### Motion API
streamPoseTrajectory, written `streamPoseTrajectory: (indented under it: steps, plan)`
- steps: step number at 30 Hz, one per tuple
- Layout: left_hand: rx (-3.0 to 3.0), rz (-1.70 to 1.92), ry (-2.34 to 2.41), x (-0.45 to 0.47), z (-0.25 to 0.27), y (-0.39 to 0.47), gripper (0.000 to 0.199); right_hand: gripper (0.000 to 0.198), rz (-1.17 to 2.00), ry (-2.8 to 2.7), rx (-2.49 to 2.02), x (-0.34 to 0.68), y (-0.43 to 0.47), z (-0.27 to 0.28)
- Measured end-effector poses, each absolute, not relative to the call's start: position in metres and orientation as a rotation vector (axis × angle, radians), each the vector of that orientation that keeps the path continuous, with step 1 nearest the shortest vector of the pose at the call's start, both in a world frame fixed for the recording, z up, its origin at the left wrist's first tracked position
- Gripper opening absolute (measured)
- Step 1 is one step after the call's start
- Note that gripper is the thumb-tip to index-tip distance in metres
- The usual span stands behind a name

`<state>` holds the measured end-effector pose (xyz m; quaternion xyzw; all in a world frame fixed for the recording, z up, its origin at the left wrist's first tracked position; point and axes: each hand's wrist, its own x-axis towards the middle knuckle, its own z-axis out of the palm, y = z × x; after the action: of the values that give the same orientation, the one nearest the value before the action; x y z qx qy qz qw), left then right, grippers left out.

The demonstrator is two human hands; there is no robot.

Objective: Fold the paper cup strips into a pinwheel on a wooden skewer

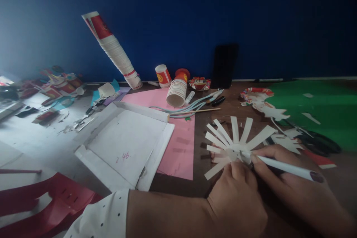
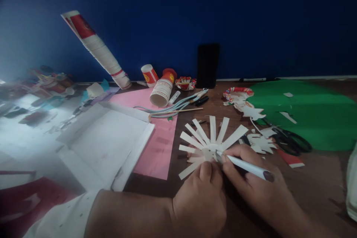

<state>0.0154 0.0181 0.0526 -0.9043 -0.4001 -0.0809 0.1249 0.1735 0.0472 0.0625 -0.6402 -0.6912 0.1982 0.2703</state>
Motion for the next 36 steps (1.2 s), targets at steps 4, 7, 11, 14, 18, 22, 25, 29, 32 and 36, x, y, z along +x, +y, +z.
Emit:
streamPoseTrajectory:
  steps: [4, 7, 11, 14, 18, 22, 25, 29, 32, 36]
  plan:
    - [-2.613, -0.262, -1.169, 0.016, 0.052, 0.017, 0.038, 0.028, 0.499, -1.858, -1.682, 0.174, 0.047, 0.06]
    - [-2.651, -0.188, -1.152, 0.016, 0.053, 0.017, 0.037, 0.029, 0.44, -1.892, -1.623, 0.176, 0.048, 0.052]
    - [-2.665, -0.099, -1.084, 0.015, 0.055, 0.018, 0.037, 0.027, 0.438, -1.921, -1.61, 0.179, 0.051, 0.044]
    - [-2.648, -0.098, -1.06, 0.014, 0.056, 0.018, 0.038, 0.027, 0.438, -1.928, -1.619, 0.179, 0.052, 0.045]
    - [-2.656, -0.103, -1.072, 0.013, 0.058, 0.018, 0.037, 0.028, 0.421, -1.937, -1.627, 0.176, 0.052, 0.05]
    - [-2.656, -0.108, -1.065, 0.014, 0.057, 0.018, 0.038, 0.026, 0.351, -1.928, -1.57, 0.175, 0.051, 0.053]
    - [-2.621, -0.184, -1.092, 0.015, 0.054, 0.018, 0.04, 0.025, 0.298, -1.924, -1.517, 0.175, 0.049, 0.052]
    - [-2.608, -0.222, -1.109, 0.015, 0.051, 0.017, 0.042, 0.021, 0.341, -1.962, -1.483, 0.175, 0.048, 0.053]
    - [-2.609, -0.19, -1.096, 0.015, 0.051, 0.017, 0.042, 0.021, 0.363, -1.961, -1.492, 0.175, 0.048, 0.054]
    - [-2.609, -0.162, -1.08, 0.015, 0.052, 0.017, 0.04, 0.023, 0.42, -1.954, -1.525, 0.175, 0.048, 0.054]
